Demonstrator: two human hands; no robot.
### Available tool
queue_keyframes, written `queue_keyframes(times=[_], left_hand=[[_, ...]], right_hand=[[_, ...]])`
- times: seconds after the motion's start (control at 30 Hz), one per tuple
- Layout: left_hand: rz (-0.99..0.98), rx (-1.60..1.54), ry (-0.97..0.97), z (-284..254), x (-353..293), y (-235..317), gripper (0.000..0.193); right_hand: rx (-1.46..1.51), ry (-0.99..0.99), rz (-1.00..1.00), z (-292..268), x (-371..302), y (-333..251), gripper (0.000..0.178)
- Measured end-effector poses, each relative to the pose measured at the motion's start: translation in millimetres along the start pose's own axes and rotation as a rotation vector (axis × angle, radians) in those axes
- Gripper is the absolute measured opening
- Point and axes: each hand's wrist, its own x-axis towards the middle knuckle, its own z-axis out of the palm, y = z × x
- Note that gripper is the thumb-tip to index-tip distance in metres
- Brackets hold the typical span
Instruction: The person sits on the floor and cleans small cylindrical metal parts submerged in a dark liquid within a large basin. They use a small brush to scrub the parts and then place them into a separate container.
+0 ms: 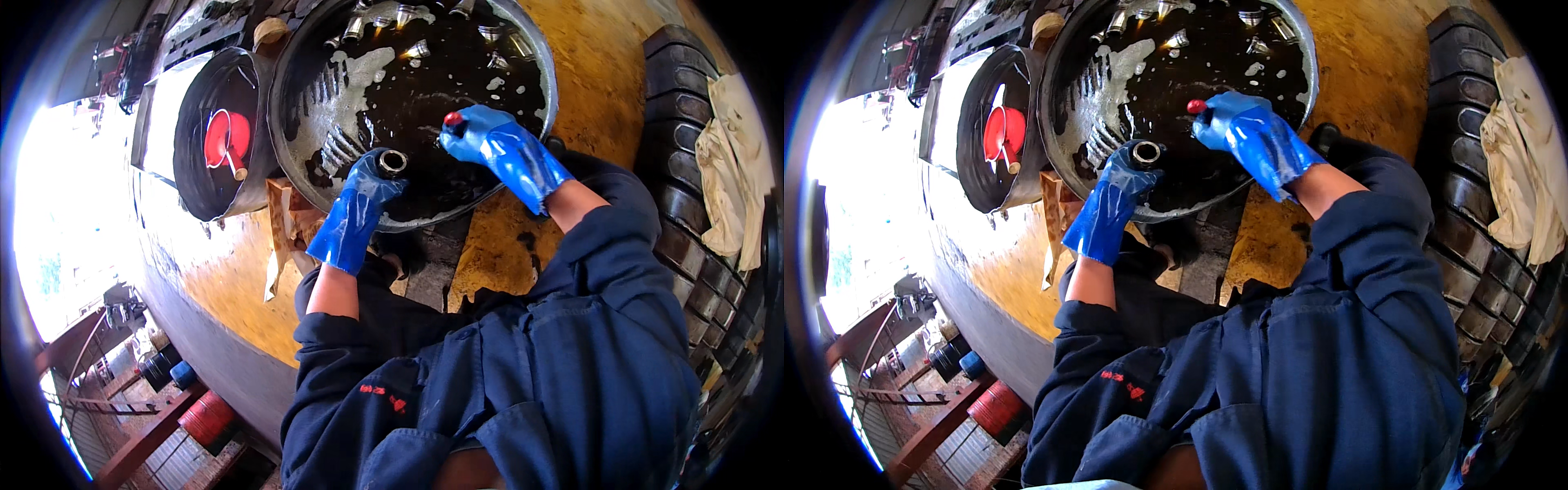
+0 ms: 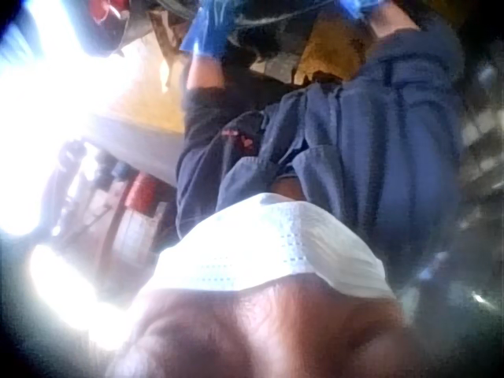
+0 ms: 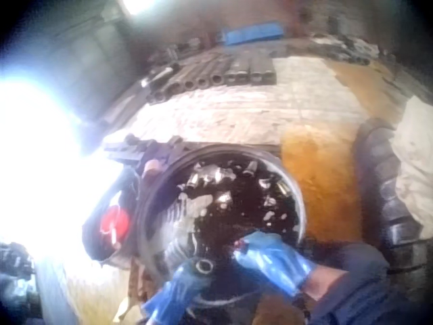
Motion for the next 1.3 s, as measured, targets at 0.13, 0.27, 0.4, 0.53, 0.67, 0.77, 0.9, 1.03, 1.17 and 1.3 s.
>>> queue_keyframes(times=[0.13,0.27,0.4,0.53,0.67,0.77,0.9,1.03,1.17,1.3], left_hand=[[-0.090,-0.370,-0.102,-10,-1,-17,0.058],[-0.143,-0.549,-0.227,-23,-10,-4,0.056],[-0.160,-0.696,-0.343,-29,-16,-6,0.054],[-0.173,-0.811,-0.392,-25,-20,-4,0.052],[-0.082,-0.504,-0.246,-10,-14,-3,0.050],[0.080,0.560,-0.044,-11,-5,26,0.051],[0.301,0.649,0.287,-6,-13,29,0.053],[0.162,0.738,0.320,-10,-13,41,0.052],[0.218,0.569,0.428,-17,-15,28,0.039],[0.181,0.476,0.472,-16,-8,16,0.032]], right_hand=[[0.432,-0.016,-0.437,-21,-12,-8,0.030],[0.399,-0.067,-0.885,-27,-15,-21,0.028],[0.372,-0.004,-1.244,-17,-8,-28,0.027],[0.250,0.068,-1.210,-13,-15,-32,0.025],[0.303,-0.072,-0.561,-9,-30,-45,0.023],[0.343,-0.176,-0.166,-7,-17,-45,0.038],[0.791,-0.203,0.049,31,28,-8,0.038],[0.811,-0.102,-0.006,33,30,18,0.048],[0.361,-0.072,0.134,-9,-9,-5,0.054],[0.444,-0.062,0.209,2,0,2,0.056]])
